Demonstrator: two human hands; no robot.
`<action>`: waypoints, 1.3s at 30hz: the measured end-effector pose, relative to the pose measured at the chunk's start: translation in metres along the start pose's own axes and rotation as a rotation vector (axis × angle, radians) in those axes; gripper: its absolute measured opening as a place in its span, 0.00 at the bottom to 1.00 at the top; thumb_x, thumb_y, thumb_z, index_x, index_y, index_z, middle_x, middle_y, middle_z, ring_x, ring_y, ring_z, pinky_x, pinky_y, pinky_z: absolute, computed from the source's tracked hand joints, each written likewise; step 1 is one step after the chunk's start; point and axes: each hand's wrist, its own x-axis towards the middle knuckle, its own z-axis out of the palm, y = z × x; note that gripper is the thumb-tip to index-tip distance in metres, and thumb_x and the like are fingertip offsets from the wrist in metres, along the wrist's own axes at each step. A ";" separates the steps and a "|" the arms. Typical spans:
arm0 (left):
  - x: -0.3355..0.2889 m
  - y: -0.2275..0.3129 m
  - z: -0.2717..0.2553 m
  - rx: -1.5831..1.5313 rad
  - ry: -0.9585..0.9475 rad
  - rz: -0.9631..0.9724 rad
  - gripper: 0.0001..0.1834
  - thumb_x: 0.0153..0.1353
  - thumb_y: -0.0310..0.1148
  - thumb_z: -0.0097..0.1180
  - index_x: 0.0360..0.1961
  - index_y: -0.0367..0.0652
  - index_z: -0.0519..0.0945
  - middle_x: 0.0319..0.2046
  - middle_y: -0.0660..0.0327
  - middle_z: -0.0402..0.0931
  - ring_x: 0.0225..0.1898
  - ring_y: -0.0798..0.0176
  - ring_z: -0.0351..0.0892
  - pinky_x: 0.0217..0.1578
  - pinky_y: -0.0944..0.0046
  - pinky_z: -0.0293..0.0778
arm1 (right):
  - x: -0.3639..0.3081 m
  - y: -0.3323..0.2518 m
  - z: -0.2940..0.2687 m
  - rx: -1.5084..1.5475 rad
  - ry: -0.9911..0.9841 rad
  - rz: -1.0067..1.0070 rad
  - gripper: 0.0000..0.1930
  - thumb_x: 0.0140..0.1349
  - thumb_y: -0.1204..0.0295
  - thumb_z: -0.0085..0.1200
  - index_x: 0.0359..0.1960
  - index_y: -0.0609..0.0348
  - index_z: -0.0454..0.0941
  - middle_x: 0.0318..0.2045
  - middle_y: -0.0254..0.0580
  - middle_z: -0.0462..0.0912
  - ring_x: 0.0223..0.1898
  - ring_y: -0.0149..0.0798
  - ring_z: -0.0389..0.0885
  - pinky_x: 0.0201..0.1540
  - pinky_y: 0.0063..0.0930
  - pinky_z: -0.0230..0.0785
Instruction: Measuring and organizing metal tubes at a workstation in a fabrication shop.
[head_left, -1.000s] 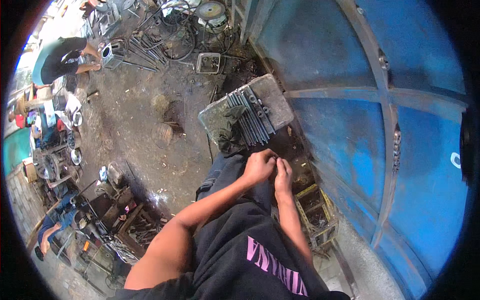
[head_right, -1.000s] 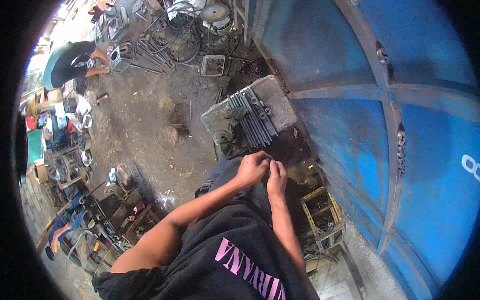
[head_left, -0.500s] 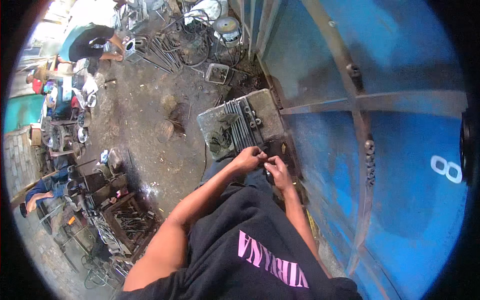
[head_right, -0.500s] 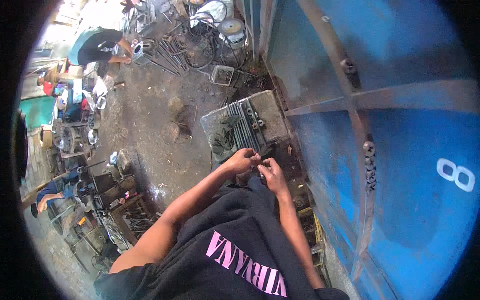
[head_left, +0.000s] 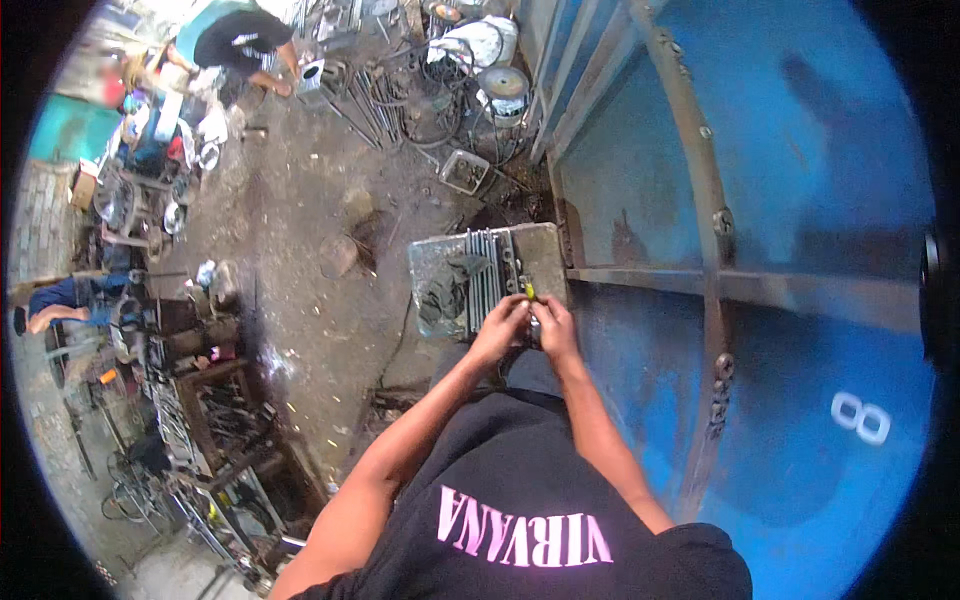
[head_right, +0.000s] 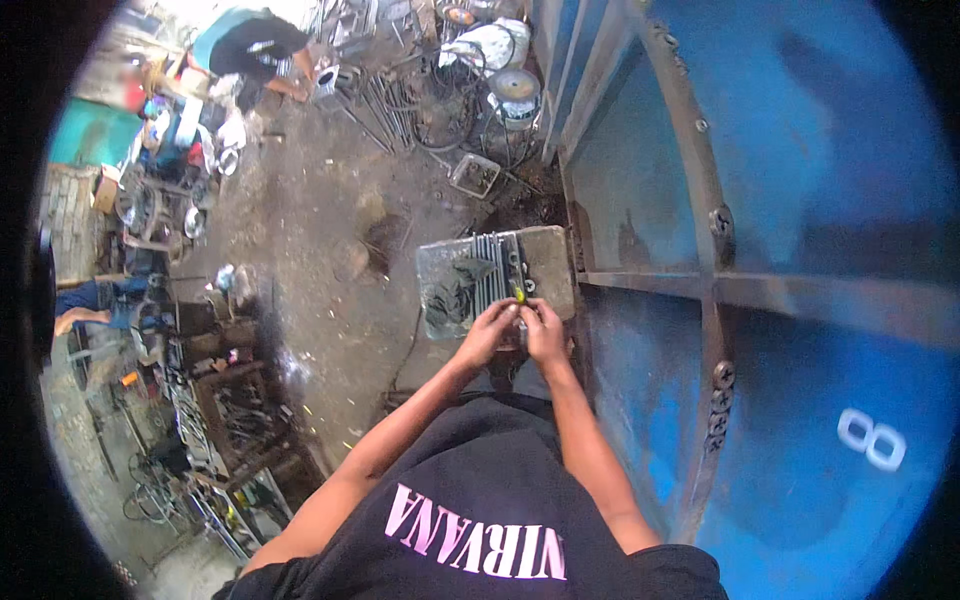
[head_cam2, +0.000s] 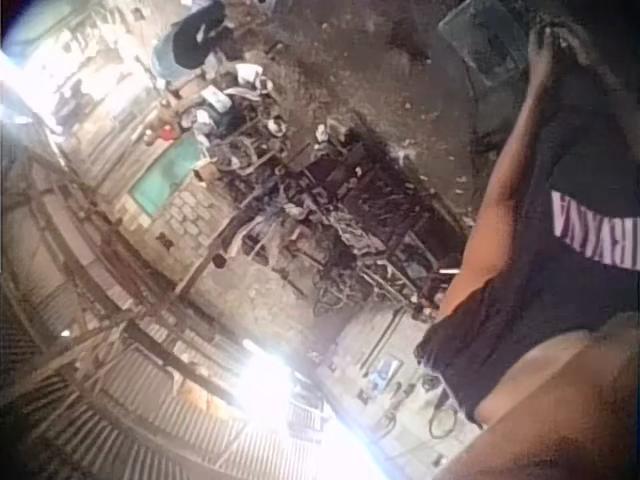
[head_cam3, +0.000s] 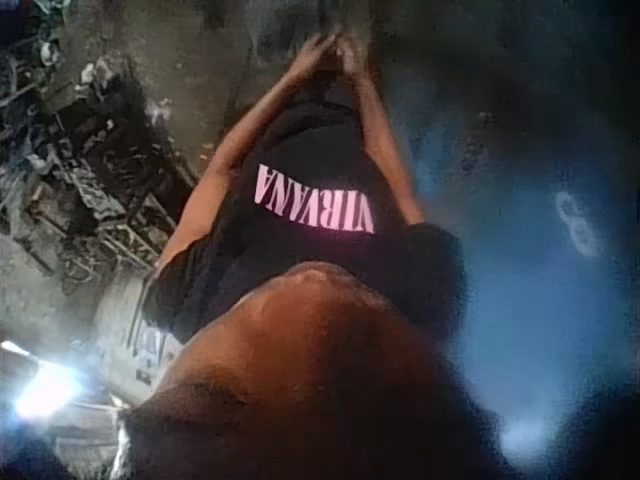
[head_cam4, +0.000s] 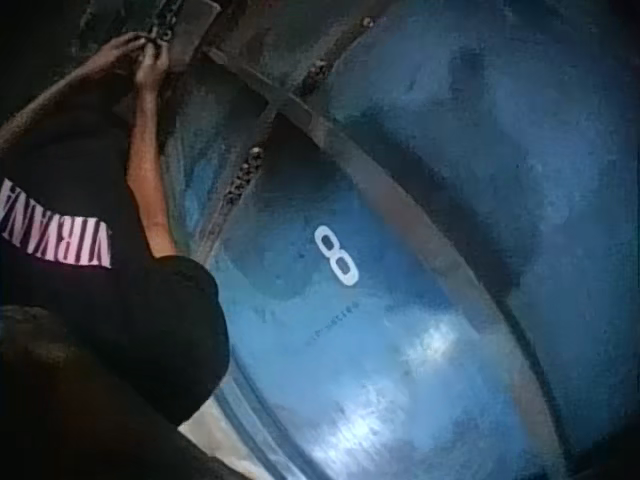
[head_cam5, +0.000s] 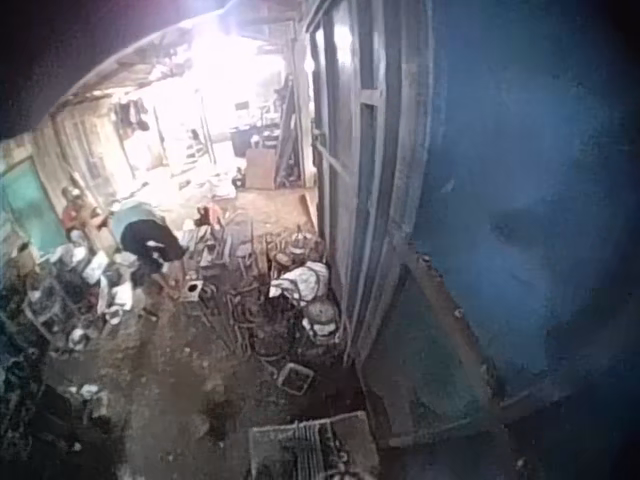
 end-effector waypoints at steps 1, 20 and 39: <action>0.003 0.009 0.003 -0.044 0.039 -0.070 0.23 0.70 0.45 0.47 0.60 0.44 0.69 0.41 0.65 0.75 0.37 0.71 0.75 0.37 0.71 0.73 | 0.007 0.004 0.006 -0.023 0.021 0.001 0.12 0.67 0.68 0.46 0.43 0.63 0.78 0.37 0.35 0.81 0.40 0.28 0.76 0.46 0.24 0.67; 0.300 -0.092 -0.158 0.223 0.806 0.194 0.16 0.71 0.38 0.39 0.39 0.39 0.77 0.38 0.54 0.78 0.38 0.62 0.77 0.39 0.63 0.73 | 0.316 0.178 0.094 -0.285 -0.426 -0.103 0.29 0.73 0.53 0.34 0.64 0.67 0.61 0.54 0.57 0.75 0.56 0.50 0.75 0.54 0.36 0.70; 0.348 -0.181 -0.285 -0.063 0.736 0.993 0.14 0.65 0.40 0.47 0.41 0.42 0.61 0.29 0.44 0.75 0.32 0.48 0.77 0.39 0.46 0.77 | 0.685 0.388 0.054 -1.969 -0.861 -0.663 0.14 0.52 0.75 0.54 0.41 0.51 0.82 0.42 0.44 0.82 0.48 0.49 0.80 0.49 0.40 0.75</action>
